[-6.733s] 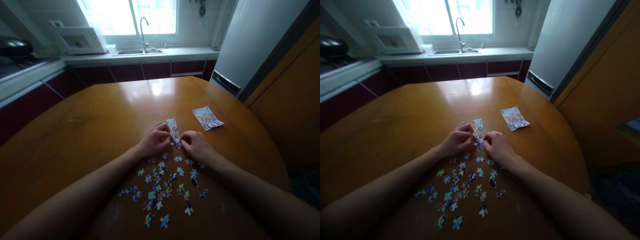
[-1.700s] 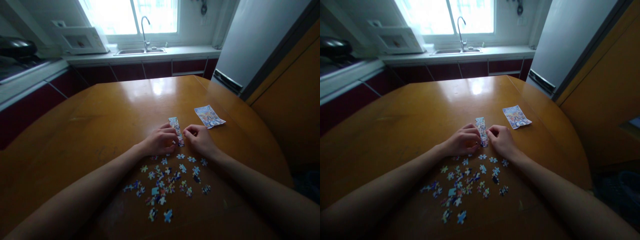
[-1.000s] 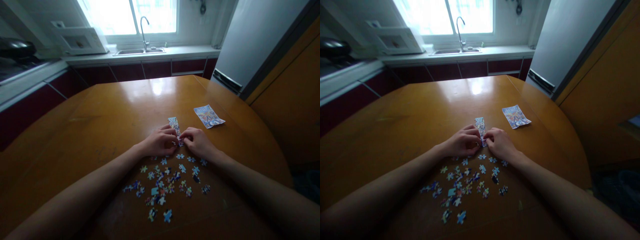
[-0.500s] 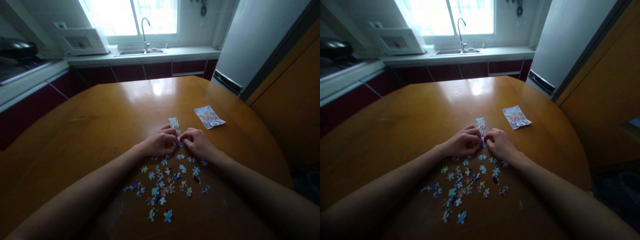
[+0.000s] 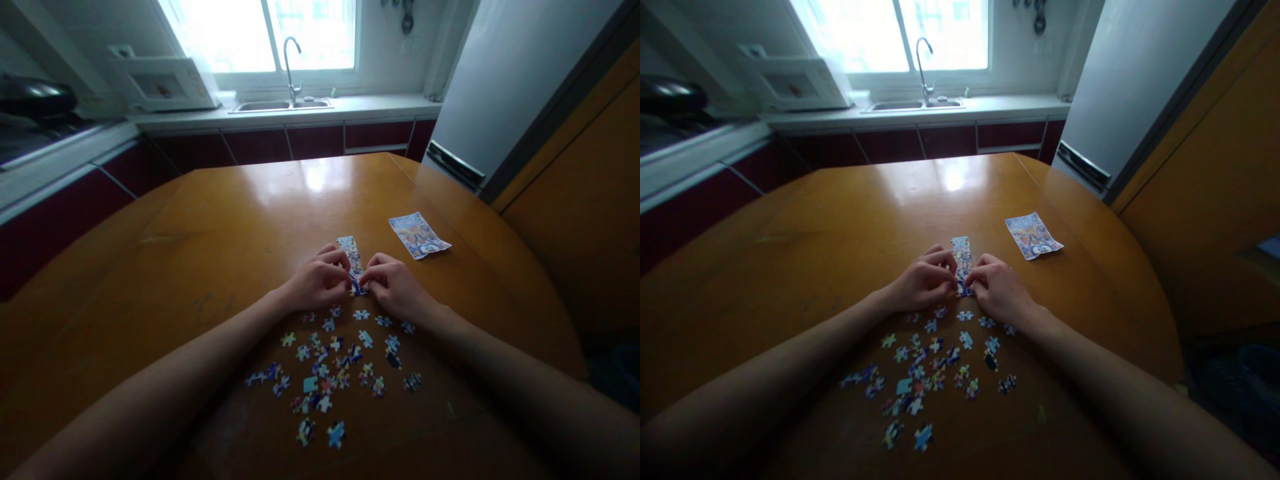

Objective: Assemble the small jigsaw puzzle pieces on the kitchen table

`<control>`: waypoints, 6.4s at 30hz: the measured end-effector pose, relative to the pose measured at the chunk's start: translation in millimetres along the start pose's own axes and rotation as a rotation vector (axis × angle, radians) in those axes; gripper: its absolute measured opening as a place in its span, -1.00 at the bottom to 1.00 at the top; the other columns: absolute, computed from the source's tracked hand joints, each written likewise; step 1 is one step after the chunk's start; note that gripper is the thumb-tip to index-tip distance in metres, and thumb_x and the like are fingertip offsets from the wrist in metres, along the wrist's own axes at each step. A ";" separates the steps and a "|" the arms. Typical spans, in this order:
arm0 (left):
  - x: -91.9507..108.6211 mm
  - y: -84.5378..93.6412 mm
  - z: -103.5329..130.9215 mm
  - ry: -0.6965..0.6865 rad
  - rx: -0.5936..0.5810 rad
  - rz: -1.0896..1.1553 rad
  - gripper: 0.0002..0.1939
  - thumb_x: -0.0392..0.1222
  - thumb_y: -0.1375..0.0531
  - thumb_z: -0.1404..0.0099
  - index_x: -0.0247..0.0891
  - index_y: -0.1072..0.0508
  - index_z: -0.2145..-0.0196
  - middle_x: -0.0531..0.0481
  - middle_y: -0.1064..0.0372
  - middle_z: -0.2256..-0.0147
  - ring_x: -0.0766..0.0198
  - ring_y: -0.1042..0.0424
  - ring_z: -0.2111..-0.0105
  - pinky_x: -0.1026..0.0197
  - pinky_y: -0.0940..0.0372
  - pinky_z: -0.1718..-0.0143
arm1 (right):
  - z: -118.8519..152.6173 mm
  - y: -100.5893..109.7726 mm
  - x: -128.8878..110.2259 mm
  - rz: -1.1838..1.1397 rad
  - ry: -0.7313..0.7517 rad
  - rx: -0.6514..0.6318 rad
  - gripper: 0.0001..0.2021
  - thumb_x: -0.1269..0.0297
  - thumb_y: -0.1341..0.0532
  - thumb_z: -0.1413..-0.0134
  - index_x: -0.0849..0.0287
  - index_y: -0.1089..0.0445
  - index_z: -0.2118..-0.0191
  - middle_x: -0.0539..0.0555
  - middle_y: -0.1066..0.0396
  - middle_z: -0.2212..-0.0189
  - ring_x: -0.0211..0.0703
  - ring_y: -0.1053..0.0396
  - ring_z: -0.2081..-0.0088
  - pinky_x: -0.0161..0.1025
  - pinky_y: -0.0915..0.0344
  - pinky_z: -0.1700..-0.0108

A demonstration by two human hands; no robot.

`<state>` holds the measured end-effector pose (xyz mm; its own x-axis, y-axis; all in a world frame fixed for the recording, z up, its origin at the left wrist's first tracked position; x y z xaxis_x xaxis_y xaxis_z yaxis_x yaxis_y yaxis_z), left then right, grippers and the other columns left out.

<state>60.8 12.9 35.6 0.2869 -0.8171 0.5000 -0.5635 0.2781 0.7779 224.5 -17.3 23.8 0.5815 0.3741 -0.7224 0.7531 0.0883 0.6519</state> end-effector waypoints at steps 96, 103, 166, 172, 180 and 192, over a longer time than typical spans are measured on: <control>-23.2 -0.6 1.2 0.265 0.177 -0.207 -0.70 -0.05 -0.21 -0.36 -0.07 -0.50 -0.02 -0.04 -0.45 -0.04 0.07 -0.33 -0.06 -0.10 -0.25 -0.13 | 4.9 6.9 -9.5 0.237 0.009 -0.064 -0.84 0.29 -0.28 -0.16 0.13 -0.50 0.14 0.18 -0.44 0.16 0.04 -0.36 0.06 -0.01 -0.34 -0.01; -47.7 11.8 7.6 0.528 0.473 -0.003 -0.80 -0.25 -0.08 -0.38 -0.26 -0.49 0.13 -0.09 -0.46 0.12 0.25 -0.45 0.25 0.15 -0.42 0.21 | -3.1 17.4 4.7 0.164 -0.075 0.057 -0.81 0.42 -0.12 -0.25 0.17 -0.50 0.19 0.17 -0.47 0.20 -0.05 -0.41 0.11 -0.09 -0.32 0.01; -1.3 -1.1 -0.6 -0.022 0.189 -0.028 -0.73 -0.19 -0.24 -0.36 -0.11 -0.44 -0.02 -0.05 -0.49 0.06 0.19 -0.41 0.04 0.06 -0.36 -0.02 | -11.6 -8.0 11.9 -0.704 -0.076 0.157 -0.73 0.22 -0.36 -0.04 0.15 -0.42 0.13 0.03 -0.47 0.38 -0.19 -0.42 0.35 -0.18 -0.39 0.27; 0.2 2.6 1.0 -0.012 0.243 -0.051 -0.75 -0.19 -0.26 -0.34 -0.13 -0.43 0.03 -0.02 -0.51 0.15 0.20 -0.41 0.09 0.10 -0.37 0.03 | -13.1 -7.2 15.4 -0.713 -0.074 0.190 -0.80 0.24 -0.38 -0.02 0.15 -0.43 0.23 0.04 -0.50 0.37 -0.18 -0.45 0.33 -0.16 -0.41 0.24; -1.2 5.1 2.0 0.025 0.287 -0.064 -0.75 -0.14 -0.29 -0.31 -0.13 -0.45 0.06 0.00 -0.53 0.19 0.20 -0.42 0.12 0.12 -0.38 0.07 | -12.5 -4.4 11.6 -0.573 -0.074 0.182 -0.86 0.24 -0.35 -0.03 0.15 -0.45 0.30 0.05 -0.50 0.38 -0.18 -0.44 0.36 -0.16 -0.39 0.28; 2.9 4.6 0.9 -0.009 0.240 -0.142 -0.90 -0.20 -0.25 -0.30 -0.05 -0.53 0.21 0.04 -0.53 0.19 0.20 -0.39 0.12 0.08 -0.35 0.05 | -12.4 -3.6 10.4 -0.492 -0.054 0.181 -0.87 0.23 -0.33 -0.05 0.15 -0.45 0.34 0.02 -0.46 0.43 -0.20 -0.39 0.40 -0.22 -0.33 0.35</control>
<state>58.4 11.3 40.2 0.3697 -0.8442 0.3880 -0.6860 0.0336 0.7268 224.0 -2.4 16.9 0.1569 0.2797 -0.9472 0.9795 0.0787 0.1855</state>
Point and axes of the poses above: each hand's wrist, its own z-axis away from the middle knuckle, its own y-axis out of the back of the hand, x = y × z, the point moved 5 cm from there along -z, towards the middle knuckle
